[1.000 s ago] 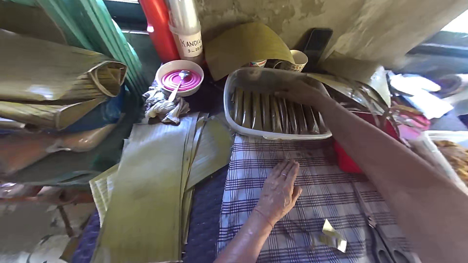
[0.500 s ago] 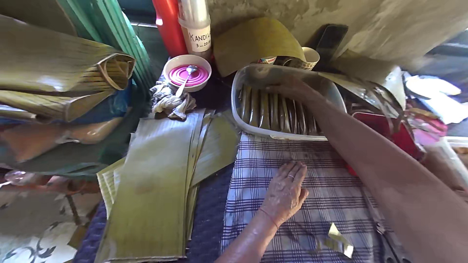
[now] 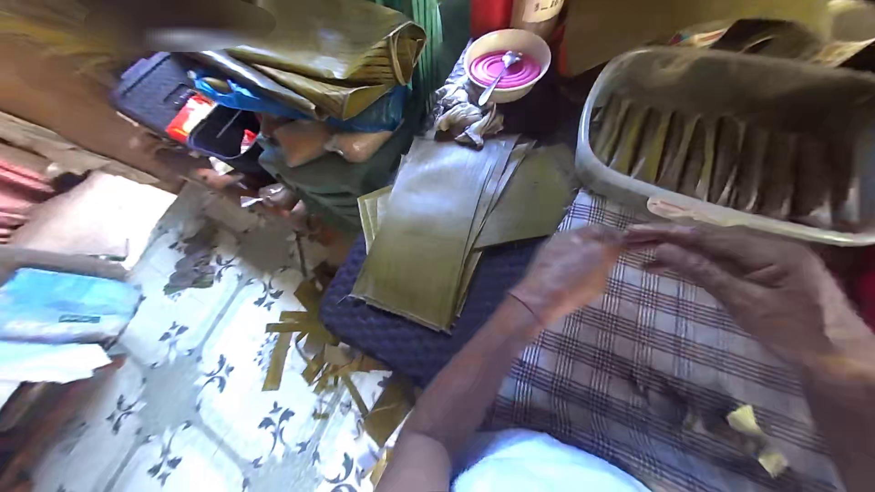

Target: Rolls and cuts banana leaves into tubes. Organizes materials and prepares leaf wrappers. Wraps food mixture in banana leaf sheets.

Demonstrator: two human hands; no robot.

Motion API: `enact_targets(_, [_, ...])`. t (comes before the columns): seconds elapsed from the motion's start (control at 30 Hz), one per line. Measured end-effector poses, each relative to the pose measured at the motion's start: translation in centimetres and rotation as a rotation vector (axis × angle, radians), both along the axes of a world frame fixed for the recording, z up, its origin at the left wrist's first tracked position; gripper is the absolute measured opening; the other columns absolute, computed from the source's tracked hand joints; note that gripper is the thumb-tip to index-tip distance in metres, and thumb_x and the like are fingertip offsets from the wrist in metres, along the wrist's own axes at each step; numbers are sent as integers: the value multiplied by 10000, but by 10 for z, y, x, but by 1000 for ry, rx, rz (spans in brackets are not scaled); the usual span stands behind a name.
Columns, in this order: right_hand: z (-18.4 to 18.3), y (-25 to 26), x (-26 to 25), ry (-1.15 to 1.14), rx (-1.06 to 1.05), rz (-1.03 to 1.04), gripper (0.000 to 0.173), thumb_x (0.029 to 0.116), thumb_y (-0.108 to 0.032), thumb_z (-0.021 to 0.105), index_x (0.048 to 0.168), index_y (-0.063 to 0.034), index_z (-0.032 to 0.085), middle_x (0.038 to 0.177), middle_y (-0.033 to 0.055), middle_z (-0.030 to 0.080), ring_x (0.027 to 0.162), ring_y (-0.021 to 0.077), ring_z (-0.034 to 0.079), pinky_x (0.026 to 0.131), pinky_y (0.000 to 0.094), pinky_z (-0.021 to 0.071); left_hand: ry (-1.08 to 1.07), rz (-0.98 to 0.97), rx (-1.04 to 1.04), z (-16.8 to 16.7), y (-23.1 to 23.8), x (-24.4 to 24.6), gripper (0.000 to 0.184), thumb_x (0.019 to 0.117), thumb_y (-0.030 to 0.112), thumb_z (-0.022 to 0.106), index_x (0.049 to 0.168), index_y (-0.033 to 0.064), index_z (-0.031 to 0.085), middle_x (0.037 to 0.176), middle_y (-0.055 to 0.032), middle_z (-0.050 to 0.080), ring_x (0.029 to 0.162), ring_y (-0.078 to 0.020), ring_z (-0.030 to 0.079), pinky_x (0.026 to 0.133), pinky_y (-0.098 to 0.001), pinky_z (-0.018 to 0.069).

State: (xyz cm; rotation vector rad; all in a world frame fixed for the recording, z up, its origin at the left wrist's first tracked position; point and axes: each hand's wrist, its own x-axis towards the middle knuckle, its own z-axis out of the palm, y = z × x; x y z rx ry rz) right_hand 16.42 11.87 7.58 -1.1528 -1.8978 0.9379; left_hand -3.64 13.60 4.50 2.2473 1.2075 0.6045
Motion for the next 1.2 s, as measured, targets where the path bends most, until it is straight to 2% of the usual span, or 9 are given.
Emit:
enact_targets(0.1, [-26, -17, -24, 138, -177, 19, 346, 1027, -231, 575, 1338, -109, 667, 1226, 31, 722, 1086, 177, 708, 952, 361, 600, 151, 346, 49, 13, 16, -87, 335, 959, 16, 625, 1289, 43, 678, 1400, -171, 614, 1222, -346, 635, 1014, -499, 527])
enact_targets(0.17, [-32, -7, -57, 298, -336, -56, 386, 1019, -108, 537, 1398, -49, 585, 1276, 70, 684, 1129, 165, 683, 997, 335, 563, 208, 567, -63, 17, 33, -145, 406, 995, 54, 569, 1398, 7, 585, 1518, -225, 492, 1379, -418, 496, 1123, -574, 416])
enact_targets(0.33, [-54, 36, -137, 655, -664, -185, 413, 1078, -86, 439, 1481, -2, 420, 1362, 140, 588, 1116, 167, 661, 955, 315, 546, -69, 860, -274, 1, 50, -231, 495, 1022, 135, 557, 1487, -9, 469, 1457, -252, 531, 1362, -382, 510, 1138, -548, 389])
enact_targets(0.43, [-60, 45, -175, 788, -762, -339, 379, 1066, -83, 498, 1429, 13, 443, 1231, 127, 627, 976, 152, 669, 850, 294, 562, -138, 847, -336, -12, 52, -242, 481, 1019, 143, 569, 1463, -24, 491, 1419, -223, 574, 1338, -342, 538, 1131, -512, 402])
enact_targets(0.53, [-45, 42, -198, 862, -858, -481, 393, 1038, -28, 504, 1424, 17, 444, 1231, 152, 583, 950, 189, 640, 807, 330, 560, -191, 859, -347, -20, 54, -241, 475, 995, 150, 597, 1439, -6, 529, 1410, -227, 570, 1332, -348, 529, 1113, -536, 405])
enact_targets(0.67, [-40, 40, -205, 767, -957, -435, 379, 1033, -81, 536, 1404, -25, 479, 1144, 146, 594, 883, 215, 632, 719, 350, 553, -318, 852, -360, -21, 53, -236, 437, 967, 130, 631, 1383, 6, 579, 1374, -211, 592, 1292, -319, 550, 1084, -517, 425])
enact_targets(0.83, [-66, 20, -213, 397, -793, -142, 618, 963, -126, 684, 1500, -58, 387, 1300, 224, 584, 1023, 327, 637, 838, 488, 554, -382, 781, -451, -23, 53, -240, 421, 956, 102, 635, 1359, -5, 579, 1310, -215, 618, 1201, -304, 591, 1016, -498, 472])
enact_targets(1.03, [-76, 11, -219, 185, -499, -156, 524, 922, -161, 707, 1393, 0, 546, 1340, 272, 566, 1193, 400, 594, 970, 591, 497, -554, 533, -673, -15, 33, -251, 501, 976, 44, 560, 1468, 77, 470, 1285, -124, 632, 1089, -192, 639, 938, -401, 541])
enact_targets(1.2, [-76, 4, -200, 166, -352, -204, 644, 967, -308, 708, 1482, 17, 496, 1491, 285, 450, 1353, 431, 462, 1097, 578, 400, -629, 503, -650, -17, 16, -251, 451, 957, -44, 539, 1400, 27, 498, 1100, -100, 683, 892, -131, 682, 803, -320, 587])
